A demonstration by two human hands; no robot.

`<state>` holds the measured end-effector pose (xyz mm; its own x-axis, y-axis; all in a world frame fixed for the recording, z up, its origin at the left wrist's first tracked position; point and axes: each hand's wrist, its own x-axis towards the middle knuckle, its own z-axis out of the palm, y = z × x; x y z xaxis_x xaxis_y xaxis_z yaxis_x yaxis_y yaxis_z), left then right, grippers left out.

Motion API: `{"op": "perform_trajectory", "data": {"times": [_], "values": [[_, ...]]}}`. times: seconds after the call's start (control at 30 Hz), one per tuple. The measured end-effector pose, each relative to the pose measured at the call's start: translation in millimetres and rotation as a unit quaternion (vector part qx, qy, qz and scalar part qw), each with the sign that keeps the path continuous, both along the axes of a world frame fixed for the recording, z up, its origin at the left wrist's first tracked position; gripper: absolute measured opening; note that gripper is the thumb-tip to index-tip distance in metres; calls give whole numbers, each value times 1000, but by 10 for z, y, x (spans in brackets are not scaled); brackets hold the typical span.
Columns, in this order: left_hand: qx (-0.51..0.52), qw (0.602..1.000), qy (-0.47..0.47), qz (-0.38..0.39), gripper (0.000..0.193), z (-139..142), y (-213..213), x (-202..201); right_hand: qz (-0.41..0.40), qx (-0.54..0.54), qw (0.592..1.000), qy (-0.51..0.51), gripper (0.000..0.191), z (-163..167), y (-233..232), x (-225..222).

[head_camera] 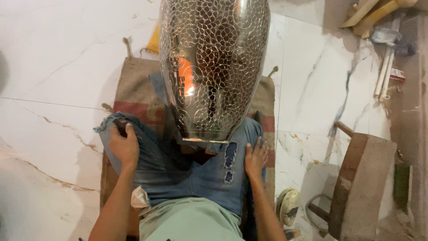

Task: The person sits on the floor with a large brass vase held between their legs and engraves a scale pattern into its surface, holding a chisel against the metal and striking it with a wooden mallet. They reposition the chisel across different spots and rotate the vase as they work.

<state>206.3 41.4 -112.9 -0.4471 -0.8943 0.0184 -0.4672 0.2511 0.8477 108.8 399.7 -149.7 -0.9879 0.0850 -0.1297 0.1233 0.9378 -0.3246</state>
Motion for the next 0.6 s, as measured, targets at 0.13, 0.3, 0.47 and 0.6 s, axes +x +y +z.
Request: {"op": "perform_trajectory", "data": {"times": [0.13, 0.3, 0.47, 0.6], "values": [[158, 987, 28, 4, 20, 3, -27, -124, 63, -17, 998, -18, 70, -3, -128, 210], [266, 931, 241, -62, 27, 103, -194, -631, 26, -281, 958, 53, 62, 163, -213, -20], [410, 876, 249, -39, 43, 267, -497, -1557, -72, -472, 878, 27, 60, 348, -402, -1159], [477, 821, 305, -79, 63, 183, -690, -2313, 9, -654, 757, 1, 69, 452, -891, -2167]]}}
